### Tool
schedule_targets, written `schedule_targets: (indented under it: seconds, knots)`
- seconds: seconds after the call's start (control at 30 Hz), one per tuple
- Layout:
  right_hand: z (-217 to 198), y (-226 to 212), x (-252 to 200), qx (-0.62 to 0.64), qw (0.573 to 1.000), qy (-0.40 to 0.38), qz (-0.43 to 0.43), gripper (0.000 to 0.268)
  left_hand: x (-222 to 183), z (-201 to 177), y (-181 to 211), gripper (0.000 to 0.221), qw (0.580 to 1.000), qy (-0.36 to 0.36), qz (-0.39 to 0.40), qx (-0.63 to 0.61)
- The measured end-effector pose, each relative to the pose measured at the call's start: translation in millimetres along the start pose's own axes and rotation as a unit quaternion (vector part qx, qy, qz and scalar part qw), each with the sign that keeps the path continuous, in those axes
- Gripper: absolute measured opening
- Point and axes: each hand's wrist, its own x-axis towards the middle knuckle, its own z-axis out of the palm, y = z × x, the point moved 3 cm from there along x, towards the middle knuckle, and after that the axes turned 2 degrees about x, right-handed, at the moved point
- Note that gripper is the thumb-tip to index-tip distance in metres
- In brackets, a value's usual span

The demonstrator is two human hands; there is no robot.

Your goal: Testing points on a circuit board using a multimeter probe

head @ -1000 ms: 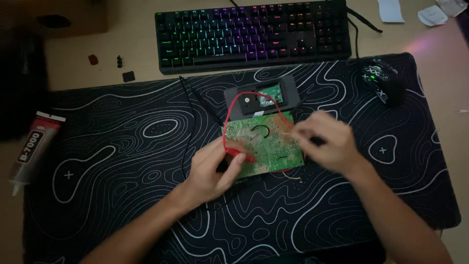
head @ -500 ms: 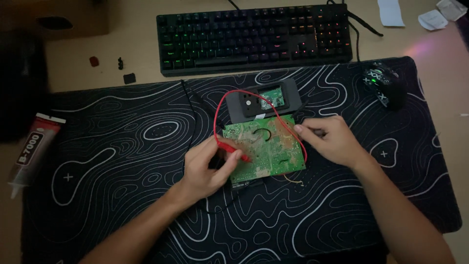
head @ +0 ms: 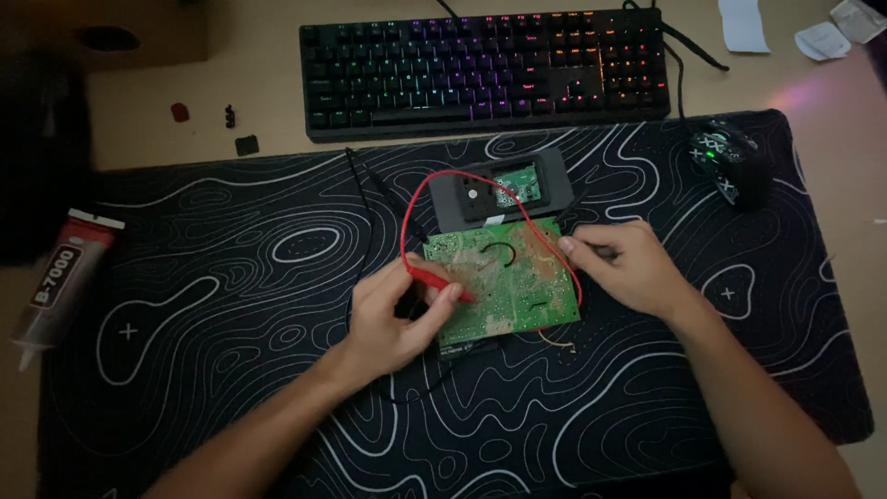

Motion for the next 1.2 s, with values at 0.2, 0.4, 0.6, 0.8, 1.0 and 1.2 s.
schedule_targets:
  seconds: [0.2, 0.4, 0.6, 0.8, 1.0, 1.2]
  knots:
    - [1, 9, -1, -0.009, 1.000, 0.000, -0.003, 0.037, 2, -3, 3, 0.003, 1.000, 0.004, -0.001, -0.018]
    - [0, 8, -2, -0.001, 1.000, -0.001, 0.003, 0.036, 1, -5, -2, 0.003, 1.000, 0.005, -0.010, -0.020]
    - [-1, 3, -1, -0.007, 1.000, -0.004, -0.004, 0.035, 3, -7, -5, 0.004, 0.999, 0.007, -0.016, -0.039]
    - [0, 13, -1, -0.008, 1.000, -0.012, 0.016, 0.035, 6, -6, 3, 0.003, 0.999, 0.007, -0.006, -0.040]
    - [0, 4, 0, -0.009, 0.999, -0.017, 0.030, 0.036, 3, -4, 2, 0.004, 0.998, -0.016, -0.024, -0.050]
    - [-1, 7, -1, -0.021, 0.999, -0.020, 0.025, 0.039, 6, -4, 7, 0.005, 0.998, -0.011, -0.011, -0.061]
